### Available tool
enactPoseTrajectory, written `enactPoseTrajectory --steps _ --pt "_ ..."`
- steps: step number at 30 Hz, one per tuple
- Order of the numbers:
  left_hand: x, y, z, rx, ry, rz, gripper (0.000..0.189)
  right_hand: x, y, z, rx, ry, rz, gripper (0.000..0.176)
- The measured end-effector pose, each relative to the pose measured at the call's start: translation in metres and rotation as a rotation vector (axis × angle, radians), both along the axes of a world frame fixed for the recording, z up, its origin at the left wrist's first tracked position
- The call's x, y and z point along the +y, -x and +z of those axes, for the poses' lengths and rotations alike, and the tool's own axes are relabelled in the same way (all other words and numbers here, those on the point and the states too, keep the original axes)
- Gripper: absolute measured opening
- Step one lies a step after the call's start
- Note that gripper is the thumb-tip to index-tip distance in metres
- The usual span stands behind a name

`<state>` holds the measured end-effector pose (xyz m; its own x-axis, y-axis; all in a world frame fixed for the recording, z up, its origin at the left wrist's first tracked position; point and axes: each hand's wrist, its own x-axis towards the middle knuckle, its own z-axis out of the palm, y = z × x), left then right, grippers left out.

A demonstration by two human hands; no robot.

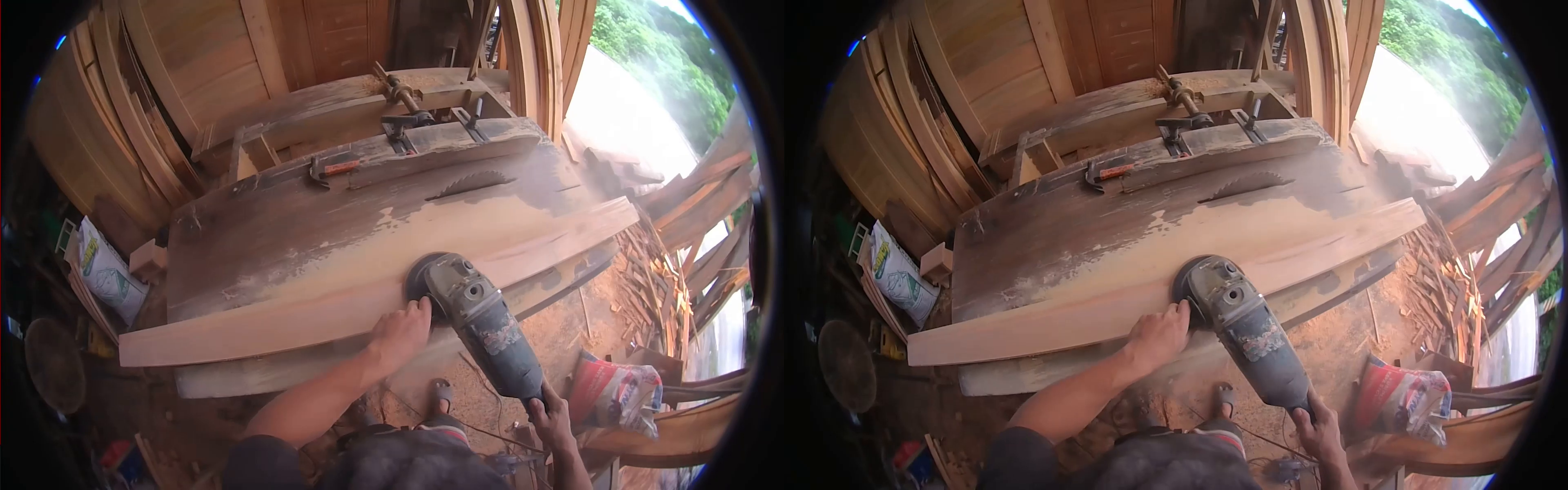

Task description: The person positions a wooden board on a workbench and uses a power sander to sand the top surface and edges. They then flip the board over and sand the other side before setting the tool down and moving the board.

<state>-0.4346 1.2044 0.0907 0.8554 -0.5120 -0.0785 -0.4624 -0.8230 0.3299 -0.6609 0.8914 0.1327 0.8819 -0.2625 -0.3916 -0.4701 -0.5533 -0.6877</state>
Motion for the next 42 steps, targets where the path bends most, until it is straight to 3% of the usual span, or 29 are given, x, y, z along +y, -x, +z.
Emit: enactPoseTrajectory --steps 7,9,14,20,21,28,37,39,42 --pt "-0.19 -0.062 -0.006 0.024 0.114 -0.104 0.021 -0.145 -0.023 -0.007 -0.278 0.001 -0.081 0.067" --pt "-0.225 -0.072 -0.012 -0.007 0.115 -0.138 0.021 -0.189 -0.011 -0.027 -0.181 -0.009 -0.137 0.069" --pt "-0.218 -0.069 -0.014 0.037 0.12 -0.113 0.022 -0.177 -0.014 -0.021 -0.154 -0.053 -0.131 0.056" --pt "-0.106 -0.04 -0.008 0.067 0.072 -0.029 0.031 -0.093 -0.02 -0.016 -0.165 -0.105 -0.007 0.066" --pt "-0.083 -0.034 -0.008 0.068 0.078 -0.011 0.033 -0.068 -0.023 -0.011 -0.191 -0.098 -0.025 0.078" --pt "0.073 0.024 -0.006 0.071 0.049 0.121 0.042 0.05 -0.023 -0.007 -0.136 -0.119 0.147 0.074" --pt "0.281 0.101 -0.021 -0.007 0.063 0.433 0.042 0.213 -0.037 -0.012 -0.049 -0.047 0.461 0.073" --pt "0.326 0.117 -0.006 0.073 0.017 0.506 0.042 0.256 -0.045 -0.009 -0.075 -0.037 0.551 0.07" --pt "0.389 0.139 -0.006 0.08 -0.044 0.592 0.052 0.312 -0.056 -0.009 -0.009 0.005 0.658 0.074"
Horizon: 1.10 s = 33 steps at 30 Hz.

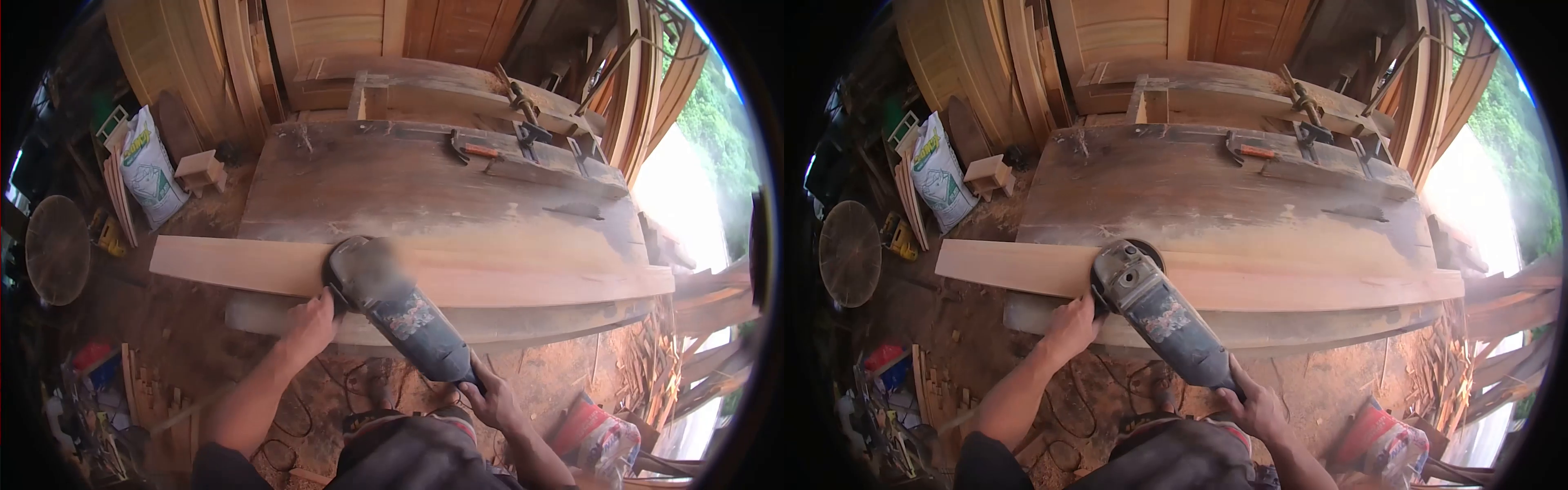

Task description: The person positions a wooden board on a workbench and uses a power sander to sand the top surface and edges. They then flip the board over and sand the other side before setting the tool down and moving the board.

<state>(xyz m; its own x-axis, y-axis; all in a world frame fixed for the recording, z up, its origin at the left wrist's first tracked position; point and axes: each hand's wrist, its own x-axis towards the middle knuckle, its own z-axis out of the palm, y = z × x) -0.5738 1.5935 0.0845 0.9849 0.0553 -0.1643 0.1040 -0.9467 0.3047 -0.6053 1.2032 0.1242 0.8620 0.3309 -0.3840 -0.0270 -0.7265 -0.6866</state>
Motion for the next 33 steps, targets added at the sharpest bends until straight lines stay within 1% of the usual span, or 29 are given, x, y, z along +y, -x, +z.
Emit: enactPoseTrajectory --steps 2,4,7,9,12,13,15,16,17,20,21,25,28,29,33 --pt "0.032 0.008 -0.004 0.032 0.045 0.046 0.057 0.033 -0.005 0.007 -0.026 -0.012 0.072 0.077" --pt "0.043 0.009 -0.005 0.003 0.033 0.045 0.056 0.038 -0.006 0.01 -0.041 -0.014 0.109 0.078" --pt "0.023 -0.001 0.0 0.056 0.014 0.042 0.047 0.028 -0.002 0.009 -0.036 0.002 0.067 0.079" --pt "-0.011 -0.012 0.011 0.068 -0.024 -0.041 0.05 -0.005 0.004 0.009 -0.009 0.026 0.006 0.079" --pt "-0.075 -0.034 0.011 0.057 -0.021 -0.178 0.049 -0.063 0.022 0.007 -0.052 0.075 -0.082 0.079" --pt "-0.097 -0.042 0.01 0.063 -0.013 -0.228 0.048 -0.076 0.025 0.021 0.025 0.067 -0.161 0.078" --pt "-0.146 -0.06 0.011 0.053 -0.013 -0.343 0.049 -0.115 0.034 0.023 0.001 0.059 -0.253 0.077" --pt "-0.17 -0.069 0.009 0.063 0.003 -0.362 0.05 -0.132 0.038 0.026 -0.013 0.054 -0.301 0.076" --pt "-0.196 -0.078 0.005 0.074 0.02 -0.387 0.05 -0.147 0.04 0.032 0.006 -0.02 -0.39 0.074" --pt "-0.278 -0.109 0.008 0.098 0.026 -0.499 0.049 -0.207 0.053 0.03 0.041 0.021 -0.54 0.072" --pt "-0.305 -0.12 0.007 0.099 0.029 -0.537 0.049 -0.226 0.055 0.029 0.023 0.058 -0.557 0.071" --pt "-0.418 -0.165 0.012 0.107 0.034 -0.681 0.047 -0.302 0.054 0.032 0.062 -0.021 -0.775 0.071" --pt "-0.508 -0.198 0.018 0.088 0.02 -0.774 0.042 -0.371 0.047 0.02 -0.06 -0.03 -0.818 0.071" --pt "-0.538 -0.209 0.02 0.077 0.015 -0.808 0.04 -0.393 0.045 0.025 -0.005 -0.046 -0.889 0.07" --pt "-0.656 -0.253 0.021 0.066 -0.007 -0.913 0.034 -0.482 0.032 0.01 -0.085 -0.122 -0.992 0.067"
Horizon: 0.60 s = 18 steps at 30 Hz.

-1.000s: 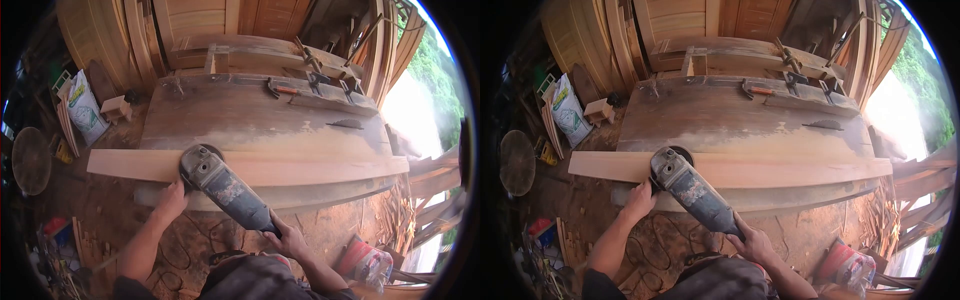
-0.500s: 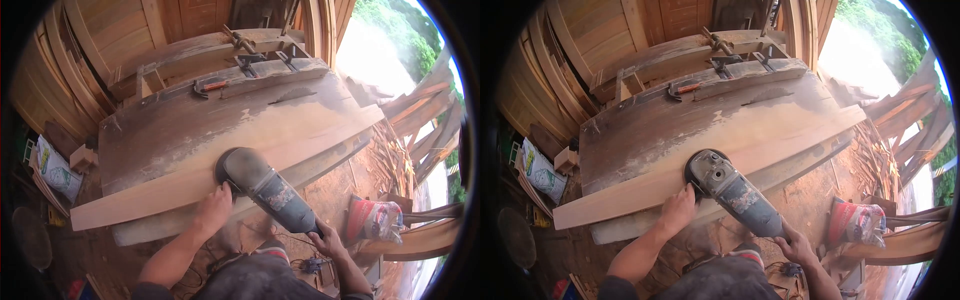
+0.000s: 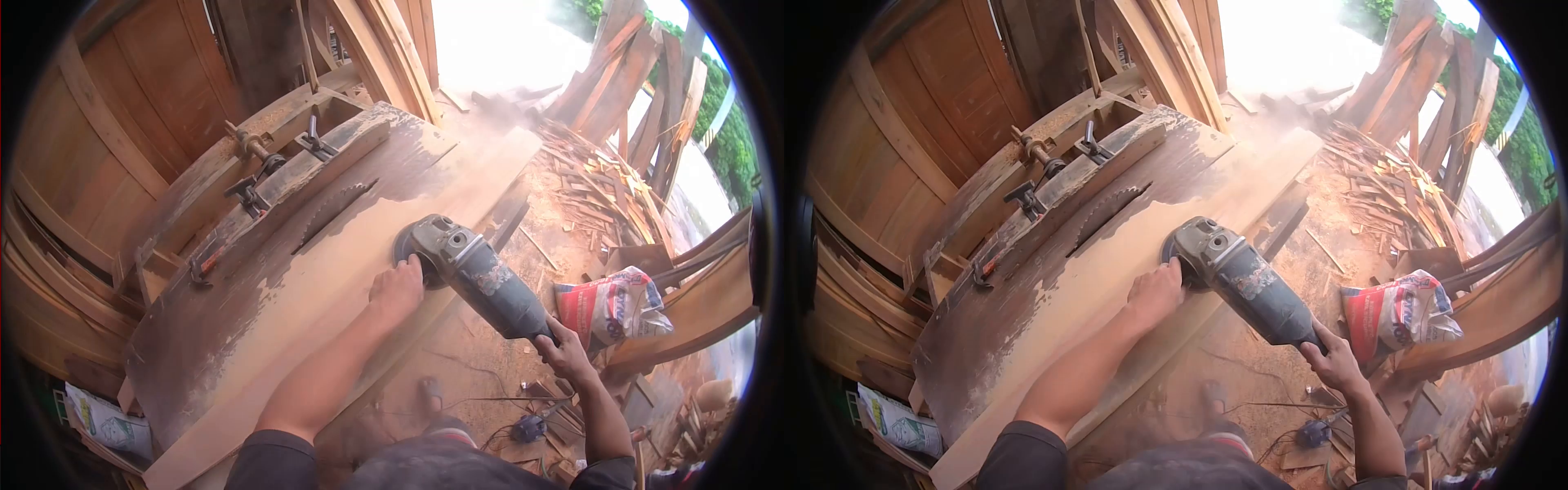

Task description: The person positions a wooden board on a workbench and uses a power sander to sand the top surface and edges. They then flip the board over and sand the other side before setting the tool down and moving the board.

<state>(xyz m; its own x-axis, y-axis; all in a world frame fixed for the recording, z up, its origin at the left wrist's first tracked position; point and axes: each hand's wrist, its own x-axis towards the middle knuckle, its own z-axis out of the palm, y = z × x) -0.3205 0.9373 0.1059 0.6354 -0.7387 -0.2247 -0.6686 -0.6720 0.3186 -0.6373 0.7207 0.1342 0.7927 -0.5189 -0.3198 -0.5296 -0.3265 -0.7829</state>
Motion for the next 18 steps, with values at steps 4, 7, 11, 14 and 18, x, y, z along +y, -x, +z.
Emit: enactPoseTrajectory --steps 4,7,11,14,18 --pt "-0.108 -0.034 0.0 -0.021 0.018 -0.047 0.034 -0.072 -0.02 0.005 -0.018 0.015 -0.082 0.063" --pt "-0.168 -0.053 -0.001 -0.046 0.025 -0.087 0.038 -0.115 -0.031 0.005 0.001 -0.016 -0.131 0.059" --pt "-0.198 -0.068 0.001 -0.023 -0.011 -0.082 0.045 -0.13 -0.043 0.008 0.026 0.008 -0.142 0.06" --pt "-0.178 -0.068 0.006 0.01 -0.013 -0.085 0.043 -0.12 -0.045 0.006 -0.012 -0.025 -0.137 0.061" --pt "-0.13 -0.06 -0.001 -0.01 -0.013 -0.075 0.045 -0.085 -0.039 0.01 0.002 -0.048 -0.109 0.063"
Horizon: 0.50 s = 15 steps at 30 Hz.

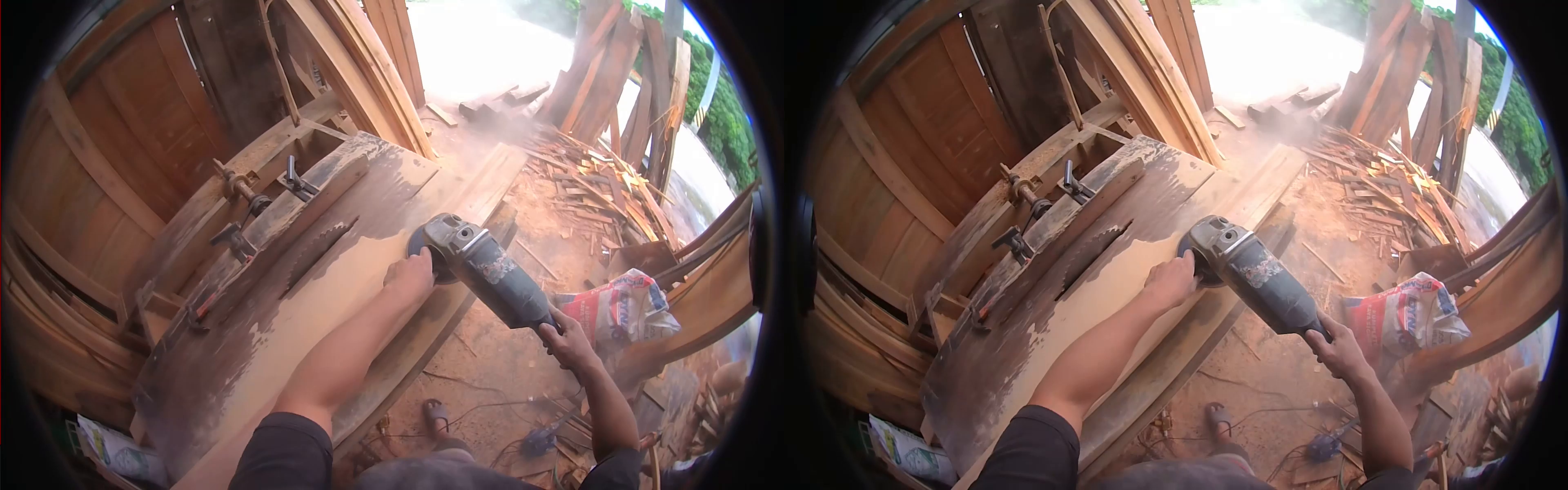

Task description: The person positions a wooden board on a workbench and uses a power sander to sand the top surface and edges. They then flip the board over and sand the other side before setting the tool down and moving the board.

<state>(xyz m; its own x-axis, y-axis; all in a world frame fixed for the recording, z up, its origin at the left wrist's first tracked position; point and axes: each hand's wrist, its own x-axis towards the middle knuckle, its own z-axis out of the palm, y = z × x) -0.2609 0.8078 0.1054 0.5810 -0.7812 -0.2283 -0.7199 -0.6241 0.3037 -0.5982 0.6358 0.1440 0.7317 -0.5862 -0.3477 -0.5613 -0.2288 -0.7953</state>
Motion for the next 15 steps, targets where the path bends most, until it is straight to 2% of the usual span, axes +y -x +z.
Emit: enactPoseTrajectory --steps 3,8,15 --pt "0.048 0.012 0.001 0.004 0.003 0.015 0.044 0.041 0.003 0.011 0.008 -0.006 0.02 0.065" --pt "0.127 0.034 0.004 0.046 -0.015 0.071 0.042 0.093 0.02 -0.002 0.001 0.017 0.102 0.068" --pt "0.258 0.069 -0.001 0.031 0.004 0.184 0.053 0.192 0.027 0.007 0.08 0.045 0.224 0.069"
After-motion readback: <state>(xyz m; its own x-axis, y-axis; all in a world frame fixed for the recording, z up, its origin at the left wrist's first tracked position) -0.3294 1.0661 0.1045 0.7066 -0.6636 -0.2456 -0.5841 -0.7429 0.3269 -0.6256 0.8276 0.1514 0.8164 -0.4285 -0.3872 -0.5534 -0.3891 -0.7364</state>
